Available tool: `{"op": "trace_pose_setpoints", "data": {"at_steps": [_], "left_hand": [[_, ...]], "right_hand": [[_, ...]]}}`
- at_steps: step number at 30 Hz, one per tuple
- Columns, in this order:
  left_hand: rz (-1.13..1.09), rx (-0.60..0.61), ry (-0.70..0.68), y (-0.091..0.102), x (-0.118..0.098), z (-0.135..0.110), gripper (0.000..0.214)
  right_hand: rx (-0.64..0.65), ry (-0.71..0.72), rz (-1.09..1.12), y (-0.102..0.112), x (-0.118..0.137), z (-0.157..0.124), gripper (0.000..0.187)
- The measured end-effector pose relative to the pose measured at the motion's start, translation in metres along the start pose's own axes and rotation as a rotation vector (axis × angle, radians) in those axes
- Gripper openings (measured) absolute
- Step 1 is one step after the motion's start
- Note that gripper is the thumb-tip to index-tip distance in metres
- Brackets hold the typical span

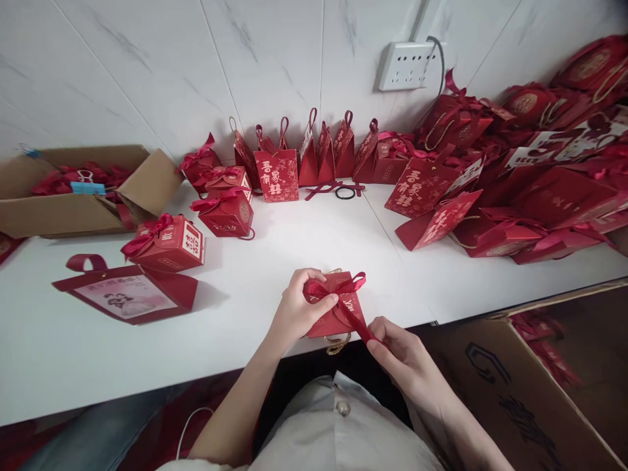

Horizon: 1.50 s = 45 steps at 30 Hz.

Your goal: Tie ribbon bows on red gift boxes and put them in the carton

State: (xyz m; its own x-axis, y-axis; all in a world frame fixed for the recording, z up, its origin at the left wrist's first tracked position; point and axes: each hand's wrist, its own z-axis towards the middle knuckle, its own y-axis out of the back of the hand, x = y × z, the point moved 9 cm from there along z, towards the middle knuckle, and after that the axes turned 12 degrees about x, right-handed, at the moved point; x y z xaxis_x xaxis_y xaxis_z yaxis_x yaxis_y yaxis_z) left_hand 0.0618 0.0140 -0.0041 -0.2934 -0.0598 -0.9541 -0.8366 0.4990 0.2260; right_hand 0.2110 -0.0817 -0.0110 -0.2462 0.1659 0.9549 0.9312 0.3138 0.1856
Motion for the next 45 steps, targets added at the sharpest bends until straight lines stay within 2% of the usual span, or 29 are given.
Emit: {"op": "trace_pose_setpoints", "data": {"at_steps": [2, 4, 8, 10, 12, 14, 18, 20, 22, 27, 31, 41, 43, 45], "left_hand": [[-0.011, 0.010, 0.005, -0.001, 0.000, 0.000, 0.030], [-0.026, 0.022, 0.007, 0.000, 0.000, 0.000, 0.031], [-0.201, 0.121, -0.002, 0.000, 0.002, 0.000, 0.031], [-0.266, 0.181, -0.007, 0.000, 0.001, -0.001, 0.033], [-0.194, 0.189, -0.015, 0.003, -0.002, -0.004, 0.032], [-0.038, 0.149, -0.020, 0.005, -0.006, -0.009, 0.030], [0.207, -0.039, 0.001, 0.011, -0.012, -0.023, 0.024], [0.250, -0.133, 0.008, 0.014, -0.013, -0.029, 0.020], [0.247, -0.165, -0.003, 0.014, -0.012, -0.030, 0.019], [0.215, -0.168, -0.075, 0.017, -0.016, -0.025, 0.021], [0.216, -0.167, -0.136, 0.016, -0.022, -0.021, 0.016], [0.197, -0.181, -0.146, 0.013, -0.021, -0.015, 0.006], [0.191, -0.168, -0.150, 0.014, -0.021, -0.014, 0.007], [0.181, -0.159, -0.155, 0.016, -0.020, -0.015, 0.011]], "right_hand": [[0.036, -0.020, -0.062, -0.001, 0.001, -0.004, 0.034], [0.132, -0.067, -0.113, -0.007, 0.000, -0.005, 0.035], [0.418, -0.174, -0.165, -0.039, 0.001, -0.005, 0.031], [0.476, -0.193, -0.144, -0.055, 0.007, -0.001, 0.032], [0.466, -0.195, -0.108, -0.067, 0.014, 0.008, 0.037], [0.388, -0.182, -0.116, -0.070, 0.022, 0.018, 0.043], [0.206, -0.185, -0.197, -0.062, 0.025, 0.032, 0.054], [0.168, -0.220, -0.210, -0.059, 0.019, 0.033, 0.053], [0.154, -0.233, -0.187, -0.059, 0.014, 0.032, 0.049], [0.184, -0.162, -0.052, -0.065, 0.016, 0.026, 0.043], [0.270, -0.106, -0.049, -0.071, 0.024, 0.025, 0.043], [0.481, -0.078, -0.115, -0.098, 0.028, 0.024, 0.037], [0.518, -0.066, -0.146, -0.094, 0.032, 0.021, 0.038], [0.499, -0.035, -0.185, -0.076, 0.039, 0.022, 0.041]]}}
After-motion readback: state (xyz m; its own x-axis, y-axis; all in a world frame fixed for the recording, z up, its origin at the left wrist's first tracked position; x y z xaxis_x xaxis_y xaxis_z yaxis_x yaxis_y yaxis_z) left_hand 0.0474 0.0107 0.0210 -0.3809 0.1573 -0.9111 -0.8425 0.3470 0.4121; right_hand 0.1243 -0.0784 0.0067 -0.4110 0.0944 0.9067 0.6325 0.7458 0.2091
